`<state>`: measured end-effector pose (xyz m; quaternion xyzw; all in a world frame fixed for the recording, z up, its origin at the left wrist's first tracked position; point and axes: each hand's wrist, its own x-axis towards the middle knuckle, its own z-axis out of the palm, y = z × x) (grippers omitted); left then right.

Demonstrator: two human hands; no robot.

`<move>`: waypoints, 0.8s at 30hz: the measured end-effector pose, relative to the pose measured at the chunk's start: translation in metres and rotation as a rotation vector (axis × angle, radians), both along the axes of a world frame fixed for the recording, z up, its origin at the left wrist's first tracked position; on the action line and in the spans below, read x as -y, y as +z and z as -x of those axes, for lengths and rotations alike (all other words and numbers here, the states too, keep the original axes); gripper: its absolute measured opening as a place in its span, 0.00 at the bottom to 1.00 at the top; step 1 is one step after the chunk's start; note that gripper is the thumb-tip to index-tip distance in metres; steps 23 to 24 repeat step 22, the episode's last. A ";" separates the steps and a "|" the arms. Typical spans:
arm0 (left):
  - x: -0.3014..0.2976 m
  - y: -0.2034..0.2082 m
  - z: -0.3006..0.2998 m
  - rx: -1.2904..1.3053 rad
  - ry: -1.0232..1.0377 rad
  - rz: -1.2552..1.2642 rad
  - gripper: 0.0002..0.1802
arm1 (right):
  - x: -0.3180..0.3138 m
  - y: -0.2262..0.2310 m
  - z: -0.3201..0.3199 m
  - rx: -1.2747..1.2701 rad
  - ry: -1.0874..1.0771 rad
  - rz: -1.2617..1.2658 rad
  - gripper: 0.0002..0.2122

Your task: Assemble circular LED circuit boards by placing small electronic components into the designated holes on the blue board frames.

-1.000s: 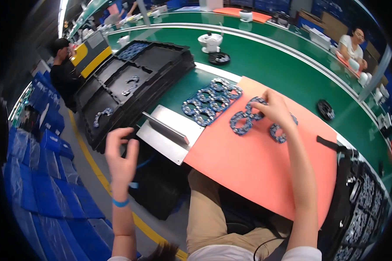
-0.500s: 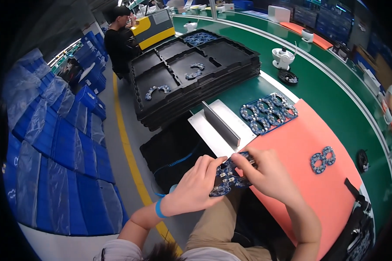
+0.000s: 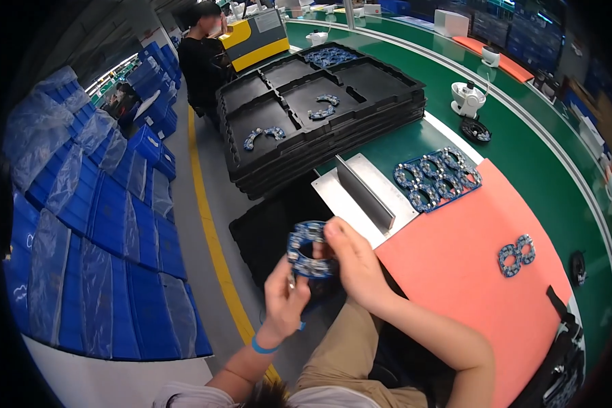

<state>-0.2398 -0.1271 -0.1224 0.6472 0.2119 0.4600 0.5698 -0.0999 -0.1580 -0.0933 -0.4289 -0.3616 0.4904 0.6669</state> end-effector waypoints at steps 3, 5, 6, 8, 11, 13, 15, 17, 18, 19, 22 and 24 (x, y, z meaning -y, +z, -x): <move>-0.019 0.013 0.010 -0.022 0.059 -0.065 0.06 | -0.015 0.010 0.007 0.187 0.047 -0.061 0.14; -0.032 0.018 0.019 -0.002 0.046 -0.123 0.06 | -0.031 0.012 -0.005 0.047 0.238 -0.042 0.12; -0.038 0.019 0.025 -0.009 0.028 -0.197 0.06 | -0.040 0.012 -0.010 -0.122 0.368 -0.034 0.12; -0.052 0.026 0.034 -0.049 0.059 -0.360 0.08 | -0.055 0.014 -0.006 -0.422 0.514 0.001 0.11; -0.078 0.041 0.039 -0.076 0.092 -0.462 0.10 | -0.089 0.007 0.000 -0.675 0.690 -0.059 0.12; -0.097 0.049 0.042 -0.052 0.095 -0.435 0.10 | -0.114 0.009 0.004 -0.807 0.798 -0.054 0.13; -0.124 0.049 0.053 -0.030 0.000 -0.257 0.12 | -0.137 0.012 0.017 -0.917 0.827 -0.103 0.15; -0.150 0.052 0.056 -0.062 0.021 -0.244 0.15 | -0.154 0.034 0.015 -0.955 0.673 -0.078 0.15; -0.164 0.059 0.056 -0.071 0.064 -0.258 0.15 | -0.165 0.046 0.011 -0.641 0.440 -0.040 0.14; -0.177 0.074 0.044 -0.105 0.064 -0.272 0.16 | -0.182 0.044 -0.009 -0.239 0.363 -0.174 0.14; -0.270 0.089 0.062 -0.617 0.120 -0.276 0.20 | -0.232 0.043 -0.030 0.839 0.031 -0.080 0.11; -0.270 0.089 0.062 -0.617 0.120 -0.276 0.20 | -0.232 0.043 -0.030 0.839 0.031 -0.080 0.11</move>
